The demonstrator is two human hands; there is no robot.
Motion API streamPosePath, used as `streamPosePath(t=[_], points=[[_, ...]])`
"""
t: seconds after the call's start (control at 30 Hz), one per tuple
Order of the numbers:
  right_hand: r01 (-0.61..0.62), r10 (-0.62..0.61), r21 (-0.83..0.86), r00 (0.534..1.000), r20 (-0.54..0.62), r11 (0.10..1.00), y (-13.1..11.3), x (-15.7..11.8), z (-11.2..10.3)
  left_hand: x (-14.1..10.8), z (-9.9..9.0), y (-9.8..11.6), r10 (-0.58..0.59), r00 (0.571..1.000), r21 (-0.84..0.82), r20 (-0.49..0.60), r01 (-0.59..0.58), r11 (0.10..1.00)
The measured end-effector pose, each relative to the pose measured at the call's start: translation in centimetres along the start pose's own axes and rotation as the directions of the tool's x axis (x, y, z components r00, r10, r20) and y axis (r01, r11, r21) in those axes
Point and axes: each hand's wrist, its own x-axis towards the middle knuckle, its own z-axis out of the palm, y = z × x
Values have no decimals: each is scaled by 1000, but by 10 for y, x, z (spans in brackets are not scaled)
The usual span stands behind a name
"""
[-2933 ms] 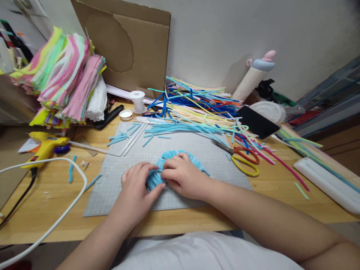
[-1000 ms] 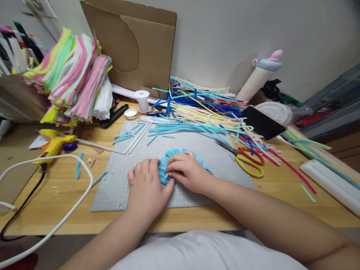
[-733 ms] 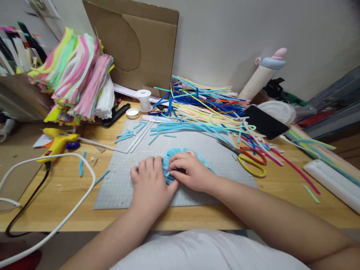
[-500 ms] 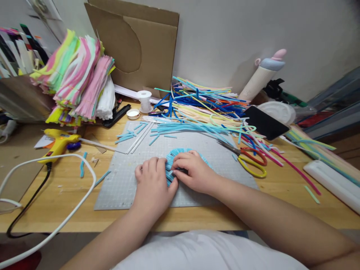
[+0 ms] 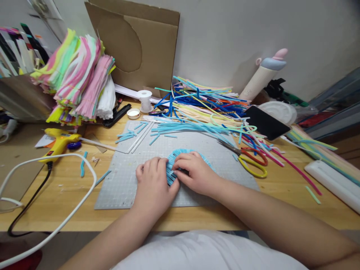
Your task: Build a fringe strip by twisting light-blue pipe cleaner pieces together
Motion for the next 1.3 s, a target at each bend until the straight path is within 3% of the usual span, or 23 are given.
streamPosePath(t=[0.4,0.73,1.3], points=[[84,-80,-86,995,55,993,3,0,-4,-1,-4,-10,-7,1000,-156,26,10,988],[146,-138,-91,986,93,985,6,-1,-6,-1,-6,-10,-5,999,-164,38,11,986],[145,-140,-81,988,67,986,9,0,-1,-1,-2,-11,0,1000,-145,31,5,989]])
